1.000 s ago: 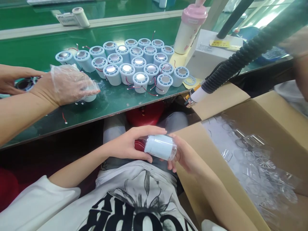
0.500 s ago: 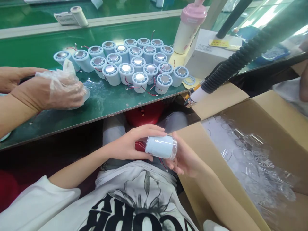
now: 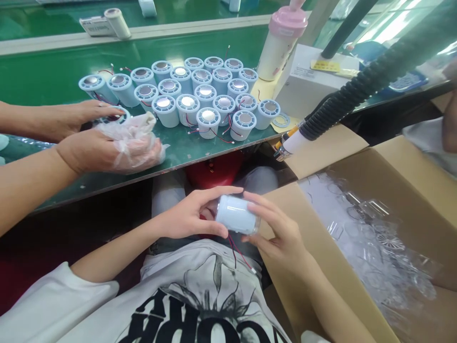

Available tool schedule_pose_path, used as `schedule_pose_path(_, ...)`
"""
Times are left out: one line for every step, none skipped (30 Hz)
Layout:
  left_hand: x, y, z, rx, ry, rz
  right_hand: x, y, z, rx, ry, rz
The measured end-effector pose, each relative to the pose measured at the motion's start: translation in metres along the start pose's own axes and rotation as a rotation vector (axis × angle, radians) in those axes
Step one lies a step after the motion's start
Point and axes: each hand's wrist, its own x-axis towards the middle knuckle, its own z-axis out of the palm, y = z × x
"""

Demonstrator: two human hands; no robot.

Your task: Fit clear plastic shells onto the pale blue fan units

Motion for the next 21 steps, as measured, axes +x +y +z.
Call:
schedule_pose_path(0.0,0.0,-0.001,0.019,-0.009,0.037,0.0,-0.001,0.001,0.113,0.007,0.085)
schedule_pose_path(0.0,0.0,-0.001,0.037,-0.018,0.071,0.0,-0.003,0.001,0.235,0.017,0.173)
schedule_pose_path(0.0,0.001,-0.001,0.048,-0.027,0.093,0.0,-0.004,0.002,0.342,0.026,0.255)
schedule_pose_path(0.0,0.001,-0.001,0.048,-0.038,0.096,0.0,-0.005,0.002,0.418,0.029,0.324)
schedule_pose_path(-0.001,0.002,-0.001,0.031,-0.052,0.081,0.0,-0.007,0.002,0.455,0.024,0.375)
schedule_pose_path(-0.001,0.002,-0.001,0.004,-0.066,0.053,-0.001,-0.008,0.001,0.454,0.015,0.403)
schedule_pose_path(-0.001,0.002,0.0,-0.023,-0.076,0.024,-0.001,-0.008,0.0,0.424,0.004,0.417)
schedule_pose_path(-0.002,0.002,0.0,-0.049,-0.084,-0.002,-0.002,-0.008,-0.002,0.381,-0.004,0.413)
schedule_pose_path(-0.002,0.002,0.0,-0.071,-0.089,-0.023,-0.003,-0.008,-0.004,0.334,-0.006,0.398)
schedule_pose_path(-0.002,0.0,0.001,-0.085,-0.093,-0.041,-0.004,-0.008,-0.006,0.29,-0.007,0.385)
schedule_pose_path(-0.002,-0.002,0.001,-0.095,-0.094,-0.055,-0.004,-0.008,-0.006,0.252,-0.008,0.379)
schedule_pose_path(-0.001,-0.005,0.001,-0.107,-0.094,-0.066,-0.005,-0.008,-0.006,0.225,-0.012,0.386)
schedule_pose_path(-0.001,-0.008,0.002,-0.125,-0.096,-0.074,-0.005,-0.009,-0.004,0.213,-0.018,0.403)
schedule_pose_path(-0.001,-0.012,0.004,-0.151,-0.099,-0.078,-0.005,-0.01,-0.001,0.216,-0.021,0.425)
schedule_pose_path(0.0,-0.017,0.006,-0.183,-0.104,-0.082,-0.005,-0.012,0.002,0.231,-0.027,0.454)
schedule_pose_path(0.0,-0.021,0.008,-0.219,-0.104,-0.086,-0.005,-0.014,0.005,0.26,-0.036,0.485)
schedule_pose_path(0.001,-0.025,0.01,-0.25,-0.104,-0.097,-0.004,-0.014,0.006,0.292,-0.051,0.505)
schedule_pose_path(0.003,-0.028,0.011,-0.268,-0.1,-0.108,-0.003,-0.013,0.005,0.307,-0.073,0.511)
schedule_pose_path(0.005,-0.029,0.009,-0.263,-0.084,-0.116,-0.001,-0.01,0.0,0.289,-0.086,0.513)
schedule_pose_path(0.008,-0.028,0.003,-0.233,-0.056,-0.114,0.0,-0.004,-0.01,0.226,-0.061,0.531)
schedule_pose_path(0.013,-0.025,-0.006,-0.188,-0.002,-0.092,-0.001,0.003,-0.026,0.124,0.016,0.572)
